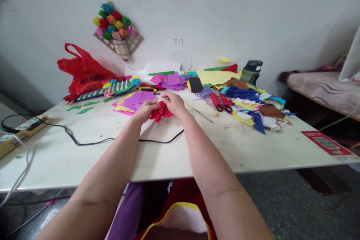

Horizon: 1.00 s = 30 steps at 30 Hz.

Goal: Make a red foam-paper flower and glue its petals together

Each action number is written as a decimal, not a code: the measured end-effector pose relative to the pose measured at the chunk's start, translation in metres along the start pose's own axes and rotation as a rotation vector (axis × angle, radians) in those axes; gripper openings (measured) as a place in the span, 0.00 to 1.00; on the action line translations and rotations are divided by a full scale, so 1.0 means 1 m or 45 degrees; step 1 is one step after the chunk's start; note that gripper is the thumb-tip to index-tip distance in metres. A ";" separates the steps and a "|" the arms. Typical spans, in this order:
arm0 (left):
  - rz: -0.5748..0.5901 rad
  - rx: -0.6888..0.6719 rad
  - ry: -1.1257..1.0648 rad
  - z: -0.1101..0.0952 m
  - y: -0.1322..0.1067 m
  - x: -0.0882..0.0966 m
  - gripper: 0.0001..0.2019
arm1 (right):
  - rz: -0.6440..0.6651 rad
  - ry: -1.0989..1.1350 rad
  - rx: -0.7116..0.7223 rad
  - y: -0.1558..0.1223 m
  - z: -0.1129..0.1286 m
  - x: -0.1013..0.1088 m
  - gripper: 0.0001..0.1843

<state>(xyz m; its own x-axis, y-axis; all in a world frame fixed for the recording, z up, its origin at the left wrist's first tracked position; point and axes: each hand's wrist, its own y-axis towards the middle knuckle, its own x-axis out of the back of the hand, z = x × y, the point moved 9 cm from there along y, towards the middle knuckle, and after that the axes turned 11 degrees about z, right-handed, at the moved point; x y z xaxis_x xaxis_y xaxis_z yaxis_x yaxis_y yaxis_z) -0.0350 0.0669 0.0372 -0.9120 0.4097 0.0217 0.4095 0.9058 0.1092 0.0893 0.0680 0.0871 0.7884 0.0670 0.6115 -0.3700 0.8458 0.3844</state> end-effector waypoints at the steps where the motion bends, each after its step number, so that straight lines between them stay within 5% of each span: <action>1: 0.002 -0.004 0.006 0.000 0.000 0.000 0.09 | -0.006 0.070 -0.015 0.000 -0.003 0.001 0.11; 6: -0.024 -0.008 0.018 -0.002 -0.001 0.002 0.09 | 0.030 0.242 -0.041 0.000 -0.005 0.005 0.10; 15: -0.006 -0.006 0.139 -0.011 -0.005 -0.004 0.07 | 0.128 0.042 -0.082 -0.002 -0.003 -0.001 0.05; 24: 0.028 -0.008 0.154 -0.011 -0.006 -0.008 0.07 | 0.132 0.117 -0.098 -0.005 0.000 0.002 0.17; 30: 0.007 0.001 0.136 -0.009 -0.006 -0.005 0.07 | 0.259 0.323 -0.129 -0.008 0.000 0.000 0.07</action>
<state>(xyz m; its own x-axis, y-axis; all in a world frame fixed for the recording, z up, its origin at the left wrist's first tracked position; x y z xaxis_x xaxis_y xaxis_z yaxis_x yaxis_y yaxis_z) -0.0329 0.0588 0.0454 -0.9070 0.4009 0.1285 0.4147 0.9036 0.1076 0.0918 0.0613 0.0842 0.8053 0.3583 0.4723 -0.4913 0.8492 0.1936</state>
